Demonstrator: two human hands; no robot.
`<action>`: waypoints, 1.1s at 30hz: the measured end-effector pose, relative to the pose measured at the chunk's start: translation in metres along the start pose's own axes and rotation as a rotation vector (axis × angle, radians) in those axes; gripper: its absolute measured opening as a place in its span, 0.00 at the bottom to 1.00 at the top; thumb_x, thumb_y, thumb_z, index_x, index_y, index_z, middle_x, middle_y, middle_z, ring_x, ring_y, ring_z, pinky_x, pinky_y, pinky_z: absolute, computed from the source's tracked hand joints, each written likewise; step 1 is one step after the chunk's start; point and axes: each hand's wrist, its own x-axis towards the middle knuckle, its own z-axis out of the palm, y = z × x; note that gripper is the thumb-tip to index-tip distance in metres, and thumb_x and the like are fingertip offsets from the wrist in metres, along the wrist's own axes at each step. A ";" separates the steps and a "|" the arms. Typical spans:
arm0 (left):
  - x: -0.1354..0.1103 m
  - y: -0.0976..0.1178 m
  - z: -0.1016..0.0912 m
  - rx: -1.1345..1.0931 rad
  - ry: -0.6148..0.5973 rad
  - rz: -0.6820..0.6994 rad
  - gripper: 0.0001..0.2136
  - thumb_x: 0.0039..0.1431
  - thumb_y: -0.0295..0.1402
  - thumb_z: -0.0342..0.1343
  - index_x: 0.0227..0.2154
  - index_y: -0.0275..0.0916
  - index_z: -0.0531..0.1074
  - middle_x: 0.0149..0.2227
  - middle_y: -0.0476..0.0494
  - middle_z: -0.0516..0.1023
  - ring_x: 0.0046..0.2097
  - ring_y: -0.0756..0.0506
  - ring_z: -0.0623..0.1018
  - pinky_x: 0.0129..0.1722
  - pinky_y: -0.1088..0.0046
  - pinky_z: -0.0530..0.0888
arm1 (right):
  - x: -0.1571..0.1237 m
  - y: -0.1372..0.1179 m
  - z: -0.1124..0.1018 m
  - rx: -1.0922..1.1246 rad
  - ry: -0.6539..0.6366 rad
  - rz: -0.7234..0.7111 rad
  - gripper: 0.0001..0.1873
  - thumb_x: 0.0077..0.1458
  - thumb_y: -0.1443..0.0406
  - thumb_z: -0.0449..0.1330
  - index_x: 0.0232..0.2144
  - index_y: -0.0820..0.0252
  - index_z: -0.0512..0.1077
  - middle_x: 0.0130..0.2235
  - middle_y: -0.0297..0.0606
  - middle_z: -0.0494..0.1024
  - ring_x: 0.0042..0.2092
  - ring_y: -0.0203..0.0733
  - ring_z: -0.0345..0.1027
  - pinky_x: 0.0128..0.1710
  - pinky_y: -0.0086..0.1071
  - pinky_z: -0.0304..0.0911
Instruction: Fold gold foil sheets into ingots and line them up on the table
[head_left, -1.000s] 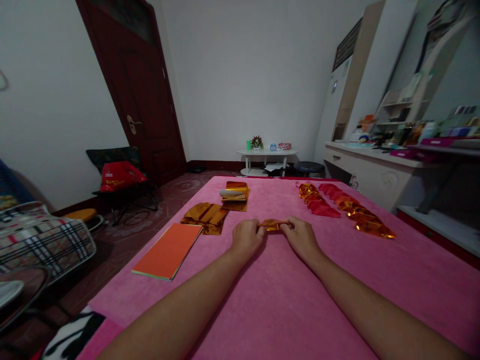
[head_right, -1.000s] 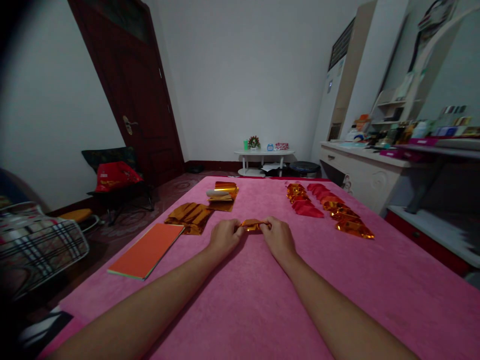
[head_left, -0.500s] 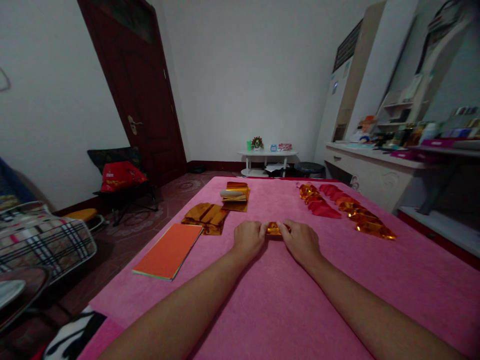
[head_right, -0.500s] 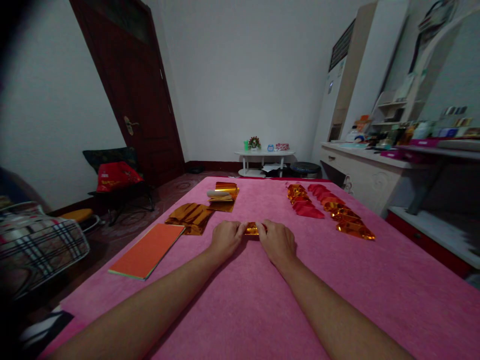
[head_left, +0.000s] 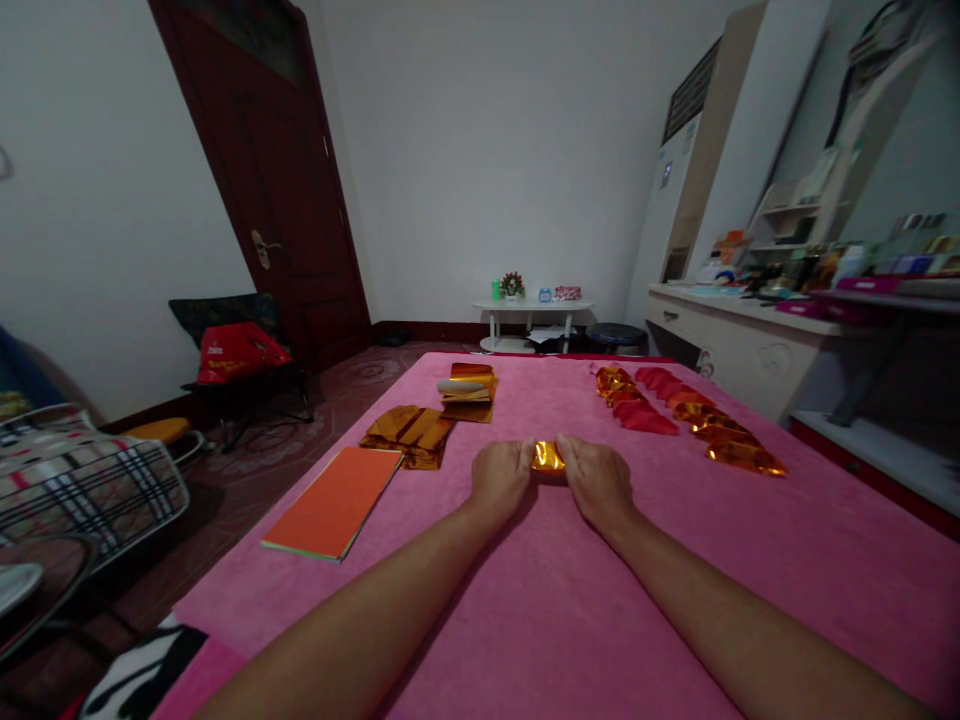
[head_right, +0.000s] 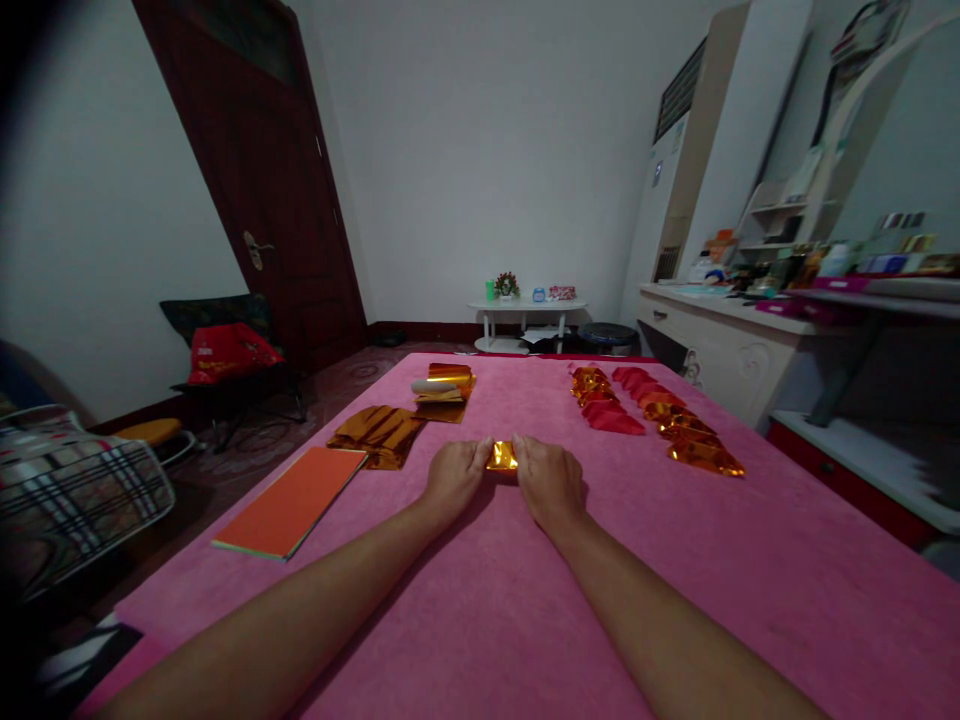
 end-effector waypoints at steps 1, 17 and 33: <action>0.000 0.000 0.001 -0.017 0.001 0.001 0.27 0.65 0.44 0.35 0.28 0.36 0.78 0.28 0.38 0.79 0.28 0.46 0.73 0.26 0.72 0.54 | 0.000 0.000 0.001 -0.003 0.005 0.001 0.24 0.63 0.59 0.42 0.27 0.57 0.74 0.27 0.41 0.79 0.29 0.41 0.71 0.27 0.31 0.50; 0.004 -0.003 0.009 -0.212 -0.016 0.046 0.26 0.65 0.42 0.36 0.23 0.35 0.75 0.24 0.42 0.76 0.26 0.49 0.70 0.26 0.75 0.57 | 0.003 0.004 0.006 0.040 -0.019 0.038 0.22 0.63 0.60 0.43 0.28 0.59 0.74 0.30 0.40 0.80 0.30 0.39 0.71 0.28 0.29 0.52; 0.006 -0.006 0.009 -0.446 -0.038 -0.033 0.29 0.62 0.49 0.34 0.18 0.35 0.68 0.19 0.47 0.67 0.24 0.50 0.66 0.25 0.75 0.58 | 0.001 0.007 0.007 0.440 0.057 0.076 0.23 0.59 0.53 0.45 0.21 0.59 0.68 0.21 0.36 0.71 0.25 0.36 0.62 0.25 0.29 0.49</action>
